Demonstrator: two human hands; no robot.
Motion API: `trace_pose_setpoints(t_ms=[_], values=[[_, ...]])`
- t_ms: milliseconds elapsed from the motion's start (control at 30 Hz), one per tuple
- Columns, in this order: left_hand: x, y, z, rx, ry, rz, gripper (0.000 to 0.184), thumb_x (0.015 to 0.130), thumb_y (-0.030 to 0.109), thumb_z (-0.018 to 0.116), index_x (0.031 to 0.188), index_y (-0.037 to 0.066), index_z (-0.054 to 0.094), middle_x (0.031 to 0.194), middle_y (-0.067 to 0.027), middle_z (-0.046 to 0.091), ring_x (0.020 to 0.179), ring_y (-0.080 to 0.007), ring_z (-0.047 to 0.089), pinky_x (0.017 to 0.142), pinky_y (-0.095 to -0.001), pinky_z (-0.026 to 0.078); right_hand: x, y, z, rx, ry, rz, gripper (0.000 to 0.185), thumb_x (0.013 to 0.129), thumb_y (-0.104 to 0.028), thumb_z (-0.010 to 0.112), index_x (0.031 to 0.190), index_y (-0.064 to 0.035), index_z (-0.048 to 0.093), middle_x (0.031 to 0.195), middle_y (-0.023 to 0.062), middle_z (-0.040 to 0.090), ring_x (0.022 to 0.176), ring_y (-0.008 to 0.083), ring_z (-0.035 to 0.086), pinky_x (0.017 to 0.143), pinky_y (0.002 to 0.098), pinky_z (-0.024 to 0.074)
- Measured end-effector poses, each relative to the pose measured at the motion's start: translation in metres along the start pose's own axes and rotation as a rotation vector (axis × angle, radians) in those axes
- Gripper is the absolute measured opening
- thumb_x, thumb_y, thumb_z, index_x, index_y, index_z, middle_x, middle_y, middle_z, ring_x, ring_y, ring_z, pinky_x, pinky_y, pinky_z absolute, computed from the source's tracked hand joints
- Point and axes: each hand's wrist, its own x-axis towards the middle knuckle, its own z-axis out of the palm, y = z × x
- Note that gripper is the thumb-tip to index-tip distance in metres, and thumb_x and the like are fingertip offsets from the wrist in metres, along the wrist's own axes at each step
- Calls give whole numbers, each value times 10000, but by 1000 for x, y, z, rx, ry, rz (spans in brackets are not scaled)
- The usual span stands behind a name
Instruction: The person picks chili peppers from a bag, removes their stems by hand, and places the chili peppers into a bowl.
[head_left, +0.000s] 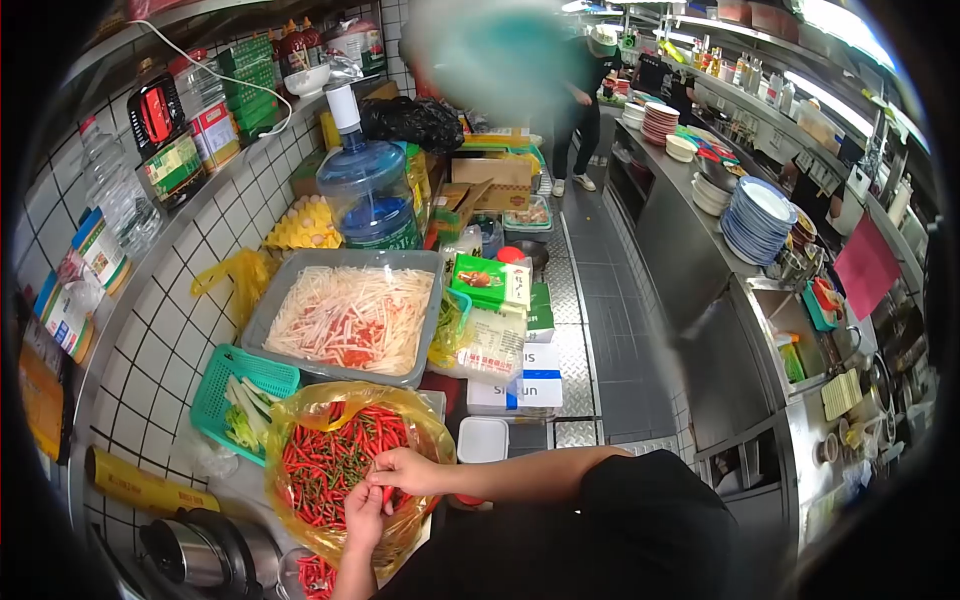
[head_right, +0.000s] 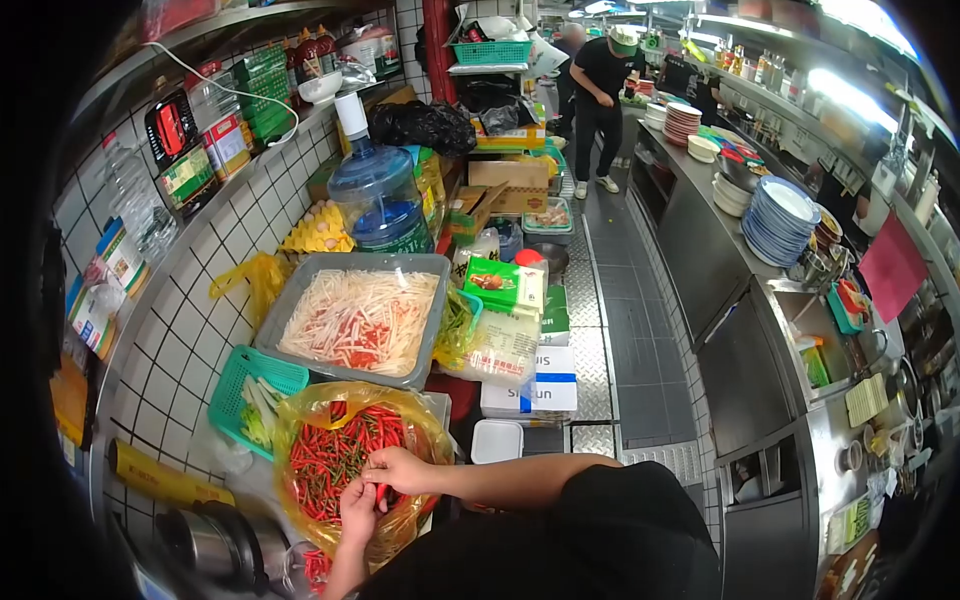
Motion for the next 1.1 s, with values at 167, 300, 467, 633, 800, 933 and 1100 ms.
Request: trace_pose_setpoints(t_ms=[167, 300, 467, 633, 800, 933, 1100], values=[[-4, 17, -13, 51, -110, -96, 247, 1006, 275, 507, 877, 77, 578, 660, 24, 535, 553, -58, 446, 504, -205, 336, 8, 2, -5, -265, 24, 59, 214, 970, -189, 570, 900, -1, 645, 800, 22, 663, 749, 72, 614, 667, 269, 510], [0, 10, -10, 354, -124, -92, 231, 1001, 240, 500, 825, 99, 552, 655, 43, 454, 561, -66, 425, 503, -232, 347, -1, -13, -12, -1441, 102, -350, 144, 786, -211, 590, 866, -161, 698, 855, 68, 670, 871, 233, 655, 744, 424, 503], [-18, 28, -32, -334, 97, -411, 233, 1017, 243, 439, 1118, 91, 584, 766, -66, 610, 490, -114, 486, 415, -225, 355, 10, 0, -44, -428, 391, 122, 215, 925, -120, 464, 877, -15, 645, 701, 38, 579, 577, 111, 514, 525, 269, 413], [-6, 23, -49, -870, 139, -396, 308, 1000, 361, 413, 1010, 85, 550, 750, -91, 573, 514, -175, 466, 418, -269, 318, 29, 17, -59, -509, 444, 223, 213, 915, -107, 471, 909, 8, 651, 785, 84, 643, 649, 188, 588, 599, 305, 464], [5, 22, -48, -807, 87, -436, 221, 971, 294, 490, 858, 105, 498, 664, -27, 464, 518, -152, 437, 419, -268, 286, 49, -11, -38, -1142, 356, 314, 157, 890, -148, 565, 964, -64, 674, 952, 187, 673, 870, 376, 650, 736, 418, 519], [1, 25, -48, -739, 96, -390, 198, 956, 168, 562, 797, 108, 459, 633, -5, 427, 510, -120, 422, 413, -257, 279, 52, -7, -37, -1517, -29, 16, 222, 843, -155, 595, 1047, -73, 624, 943, 150, 629, 860, 343, 655, 730, 452, 528], [-5, 23, -43, -751, 196, -250, 259, 963, 200, 570, 732, 118, 486, 582, 24, 428, 466, -95, 386, 403, -248, 269, 58, -3, -44, -1695, -243, 155, 171, 854, -147, 528, 979, -81, 624, 910, 137, 656, 846, 323, 668, 700, 431, 544]])
